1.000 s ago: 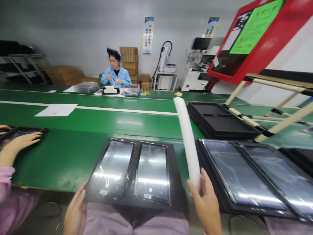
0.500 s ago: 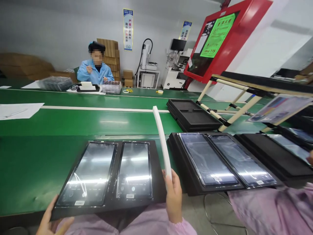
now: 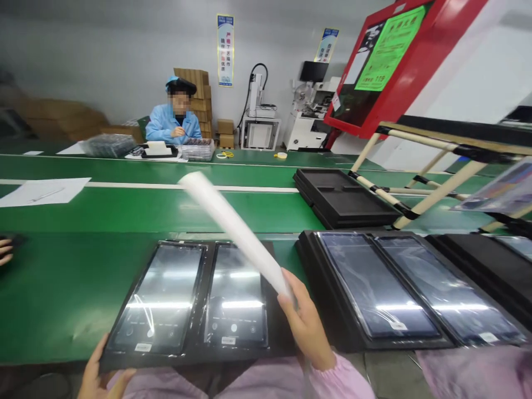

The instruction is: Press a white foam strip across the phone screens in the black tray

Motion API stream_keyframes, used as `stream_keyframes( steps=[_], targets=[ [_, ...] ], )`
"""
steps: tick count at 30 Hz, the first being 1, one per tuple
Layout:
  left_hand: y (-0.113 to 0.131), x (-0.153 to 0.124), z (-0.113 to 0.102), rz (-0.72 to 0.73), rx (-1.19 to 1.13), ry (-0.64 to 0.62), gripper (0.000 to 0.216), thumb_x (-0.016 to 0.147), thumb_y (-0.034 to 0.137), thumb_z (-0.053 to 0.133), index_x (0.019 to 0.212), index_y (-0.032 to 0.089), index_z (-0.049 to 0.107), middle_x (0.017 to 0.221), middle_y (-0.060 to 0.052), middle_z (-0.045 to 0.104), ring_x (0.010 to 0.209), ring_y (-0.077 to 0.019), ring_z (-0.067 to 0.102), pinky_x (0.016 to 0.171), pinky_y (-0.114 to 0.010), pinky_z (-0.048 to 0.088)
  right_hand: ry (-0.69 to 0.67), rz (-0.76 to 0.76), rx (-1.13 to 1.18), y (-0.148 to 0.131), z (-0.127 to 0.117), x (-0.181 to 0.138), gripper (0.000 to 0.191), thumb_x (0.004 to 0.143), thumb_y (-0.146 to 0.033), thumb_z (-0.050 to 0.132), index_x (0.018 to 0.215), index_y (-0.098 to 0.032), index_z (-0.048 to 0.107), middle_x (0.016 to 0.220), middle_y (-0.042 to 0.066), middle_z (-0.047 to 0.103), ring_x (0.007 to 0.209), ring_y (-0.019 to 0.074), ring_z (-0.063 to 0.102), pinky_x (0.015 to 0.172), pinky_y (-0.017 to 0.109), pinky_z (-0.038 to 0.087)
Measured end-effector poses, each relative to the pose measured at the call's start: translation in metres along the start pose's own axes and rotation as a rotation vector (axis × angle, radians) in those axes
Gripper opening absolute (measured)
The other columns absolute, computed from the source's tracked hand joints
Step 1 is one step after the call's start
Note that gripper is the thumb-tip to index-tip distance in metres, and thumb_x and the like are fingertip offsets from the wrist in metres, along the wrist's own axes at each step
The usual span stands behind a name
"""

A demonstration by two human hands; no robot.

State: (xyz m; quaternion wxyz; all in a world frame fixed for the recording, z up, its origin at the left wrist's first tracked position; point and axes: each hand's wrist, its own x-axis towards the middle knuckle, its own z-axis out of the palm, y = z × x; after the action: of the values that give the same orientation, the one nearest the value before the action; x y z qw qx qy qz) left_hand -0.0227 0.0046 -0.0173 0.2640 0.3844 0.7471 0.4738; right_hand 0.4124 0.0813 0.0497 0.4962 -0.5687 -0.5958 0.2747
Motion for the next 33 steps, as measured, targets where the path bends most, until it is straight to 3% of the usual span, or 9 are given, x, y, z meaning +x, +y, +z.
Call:
stream_keyframes(
  steps=[5,12,29,33],
  targets=[
    [0.001,-0.009,0.0,0.068,-0.012,0.028,0.106,0.061,0.063,0.082,0.149,0.018,0.043,0.155,-0.02,0.046,0.145,-0.0433,0.041,0.122,-0.058,0.031,-0.245,-0.23,-0.19,-0.007,0.019,0.027,0.042,0.102,-0.045,0.055,0.142,-0.033,0.06,0.147,0.006,0.057,0.137,0.029,0.05,0.116,0.052,0.042],
    [-0.003,-0.016,0.001,0.054,-0.083,0.03,0.1,0.063,0.055,0.085,0.148,0.021,0.045,0.154,-0.018,0.049,0.145,-0.0413,0.042,0.12,-0.055,0.036,-0.379,-0.28,-0.253,-0.001,0.024,0.031,0.04,0.104,-0.046,0.053,0.139,-0.031,0.062,0.148,0.008,0.055,0.14,0.0293,0.048,0.123,0.059,0.028],
    [-0.006,-0.017,0.001,0.093,-0.056,0.038,0.099,0.065,0.057,0.085,0.149,0.02,0.045,0.155,-0.018,0.048,0.146,-0.0405,0.042,0.123,-0.054,0.032,-0.376,-0.239,-0.329,0.009,0.008,0.015,0.042,0.1,-0.039,0.055,0.14,-0.032,0.06,0.151,0.006,0.054,0.146,0.0319,0.041,0.123,0.067,0.018],
    [-0.001,-0.018,0.001,0.084,-0.063,0.046,0.099,0.064,0.057,0.085,0.147,0.02,0.046,0.154,-0.018,0.048,0.145,-0.0408,0.042,0.12,-0.054,0.037,-0.177,-0.181,-0.253,-0.007,0.008,0.003,0.051,0.096,-0.045,0.06,0.144,-0.028,0.055,0.156,0.009,0.047,0.145,0.0331,0.041,0.122,0.062,0.027]
  ],
)
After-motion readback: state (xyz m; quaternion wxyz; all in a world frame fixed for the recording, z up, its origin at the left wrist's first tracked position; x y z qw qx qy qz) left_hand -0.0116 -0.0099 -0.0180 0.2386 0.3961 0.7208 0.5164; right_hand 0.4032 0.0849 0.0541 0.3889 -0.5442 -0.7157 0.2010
